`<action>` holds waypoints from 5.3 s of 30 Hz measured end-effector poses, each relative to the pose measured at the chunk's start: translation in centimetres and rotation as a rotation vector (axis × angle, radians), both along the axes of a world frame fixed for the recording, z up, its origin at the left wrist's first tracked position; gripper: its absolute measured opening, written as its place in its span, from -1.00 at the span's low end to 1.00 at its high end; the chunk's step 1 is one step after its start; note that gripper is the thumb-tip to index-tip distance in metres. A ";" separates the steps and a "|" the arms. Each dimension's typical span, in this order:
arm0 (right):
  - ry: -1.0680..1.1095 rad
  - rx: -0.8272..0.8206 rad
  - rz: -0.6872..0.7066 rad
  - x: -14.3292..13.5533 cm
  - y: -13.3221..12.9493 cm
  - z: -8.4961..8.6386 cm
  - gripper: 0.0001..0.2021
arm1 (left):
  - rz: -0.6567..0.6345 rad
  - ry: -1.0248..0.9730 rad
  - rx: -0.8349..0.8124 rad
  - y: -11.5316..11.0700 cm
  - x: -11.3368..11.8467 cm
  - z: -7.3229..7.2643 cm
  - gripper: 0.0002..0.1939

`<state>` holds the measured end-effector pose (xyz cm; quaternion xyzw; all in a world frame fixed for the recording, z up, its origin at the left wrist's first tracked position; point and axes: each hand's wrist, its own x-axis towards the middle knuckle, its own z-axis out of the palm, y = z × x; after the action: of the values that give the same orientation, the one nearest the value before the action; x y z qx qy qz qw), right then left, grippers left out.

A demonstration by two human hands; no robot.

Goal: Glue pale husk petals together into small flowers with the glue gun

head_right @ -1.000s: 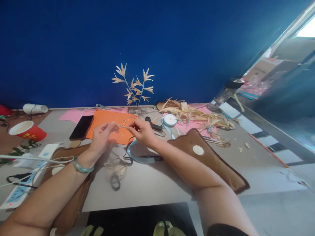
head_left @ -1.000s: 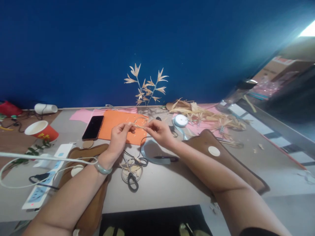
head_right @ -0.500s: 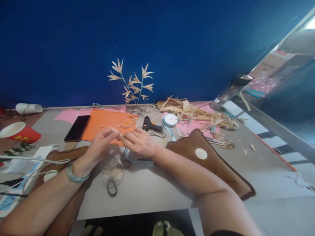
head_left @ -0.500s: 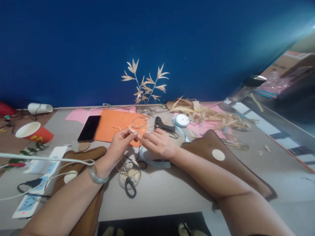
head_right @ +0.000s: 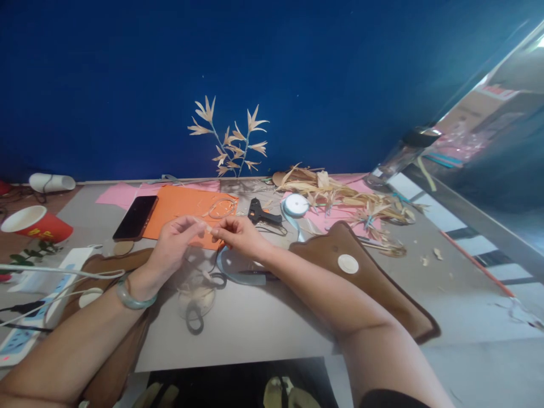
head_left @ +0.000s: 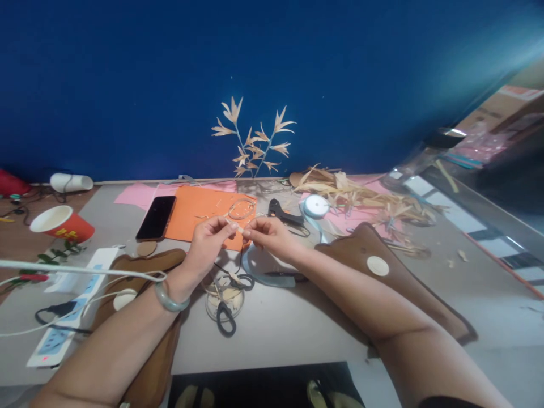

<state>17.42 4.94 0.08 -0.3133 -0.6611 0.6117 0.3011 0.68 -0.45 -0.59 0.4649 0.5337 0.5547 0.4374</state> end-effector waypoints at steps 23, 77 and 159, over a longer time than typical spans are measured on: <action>0.175 -0.064 -0.092 0.6 0.9 0.2 -0.77 | -0.043 -0.054 0.070 0.7 -0.6 -0.1 -0.75; 0.193 -0.051 0.122 0.7 -0.3 1.5 -0.72 | -0.405 -0.359 -0.332 -0.1 0.7 1.0 -0.70; -0.477 0.623 0.621 -0.8 -3.7 -0.9 -0.90 | -0.077 -0.170 -0.025 0.9 -0.5 -0.6 -0.84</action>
<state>16.64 1.21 -0.87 -0.1280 -0.9248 0.3575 0.0245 0.20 0.44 -1.21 0.4307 0.4831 0.5681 0.5082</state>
